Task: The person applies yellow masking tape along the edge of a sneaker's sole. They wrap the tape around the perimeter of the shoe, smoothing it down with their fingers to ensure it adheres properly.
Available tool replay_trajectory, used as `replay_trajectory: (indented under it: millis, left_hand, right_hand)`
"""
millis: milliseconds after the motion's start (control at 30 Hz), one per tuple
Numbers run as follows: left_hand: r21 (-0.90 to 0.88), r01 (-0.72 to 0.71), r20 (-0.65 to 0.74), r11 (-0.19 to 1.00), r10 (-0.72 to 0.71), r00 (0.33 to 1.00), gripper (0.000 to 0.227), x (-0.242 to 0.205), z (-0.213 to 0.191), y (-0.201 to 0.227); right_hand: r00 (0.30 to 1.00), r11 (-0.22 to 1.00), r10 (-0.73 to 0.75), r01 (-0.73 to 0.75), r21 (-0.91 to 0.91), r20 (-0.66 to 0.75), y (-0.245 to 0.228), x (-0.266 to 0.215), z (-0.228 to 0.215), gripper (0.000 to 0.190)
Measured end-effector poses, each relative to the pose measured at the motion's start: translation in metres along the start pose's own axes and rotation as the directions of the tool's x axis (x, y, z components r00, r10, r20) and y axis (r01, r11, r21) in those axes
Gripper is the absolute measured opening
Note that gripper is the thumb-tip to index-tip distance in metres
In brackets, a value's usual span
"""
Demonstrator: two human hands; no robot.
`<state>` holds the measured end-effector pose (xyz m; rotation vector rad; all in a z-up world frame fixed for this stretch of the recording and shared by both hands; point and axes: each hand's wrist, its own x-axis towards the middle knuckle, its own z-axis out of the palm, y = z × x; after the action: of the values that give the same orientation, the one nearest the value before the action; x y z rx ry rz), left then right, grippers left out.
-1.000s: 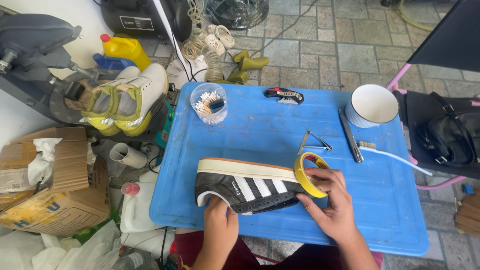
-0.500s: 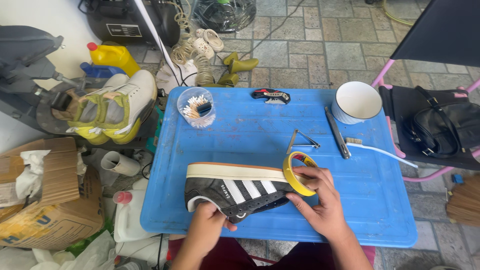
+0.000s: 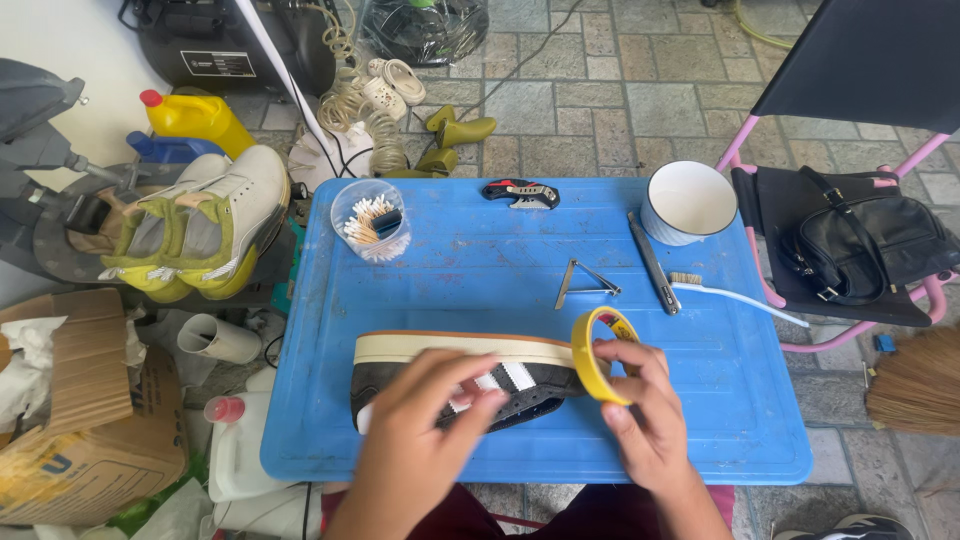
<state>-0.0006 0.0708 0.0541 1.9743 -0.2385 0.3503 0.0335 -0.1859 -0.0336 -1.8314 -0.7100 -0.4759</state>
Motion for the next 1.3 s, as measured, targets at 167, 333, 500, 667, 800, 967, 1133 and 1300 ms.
replay_trajectory:
  millis: [167,333,500,667,800,967,1133,1300]
  left_hand:
    - [-0.212,-0.243,0.093,0.947,0.267,0.959,0.036,0.032,0.039,-0.001]
    - [-0.179,-0.278,0.087,0.944,0.296,0.951,0.026,0.035,0.048,-0.007]
    - [-0.165,-0.241,0.163,0.956,0.267,0.950,0.015,0.043,0.041,-0.012]
    - [-0.001,-0.484,0.240,0.875,0.470,0.849,0.017,0.062,0.034,-0.012]
    - [0.078,-0.539,0.266,0.839,0.503,0.822,0.024,0.072,0.037,-0.012]
    - [0.031,-0.469,0.277,0.883,0.444,0.852,0.026,0.072,0.035,-0.016]
    - [-0.082,-0.205,0.311,0.975,0.221,0.924,0.022,0.070,0.027,-0.016]
    - [-0.079,-0.309,0.204,0.948,0.319,0.926,0.056,0.070,0.024,-0.011]
  right_hand:
    - [0.997,0.997,-0.069,0.069,-0.018,0.031,-0.013,0.001,-0.004,0.023]
    - [0.995,0.995,-0.085,0.087,-0.043,0.048,-0.010,0.007,-0.008,0.023]
    - [0.990,0.989,-0.097,0.107,-0.098,0.098,-0.006,0.011,-0.009,0.021]
    - [0.987,0.981,-0.117,0.132,-0.143,0.110,-0.004,0.021,-0.010,0.020]
    - [0.986,0.986,-0.074,0.094,-0.140,0.147,-0.009,0.029,-0.012,0.020]
    - [0.984,0.990,0.061,-0.038,-0.136,0.169,-0.014,0.039,-0.014,0.019]
    - [0.991,0.982,0.049,-0.024,-0.186,0.128,-0.016,0.045,-0.009,0.019]
    - [0.989,0.981,0.049,-0.022,-0.195,0.139,-0.016,0.045,-0.005,0.021]
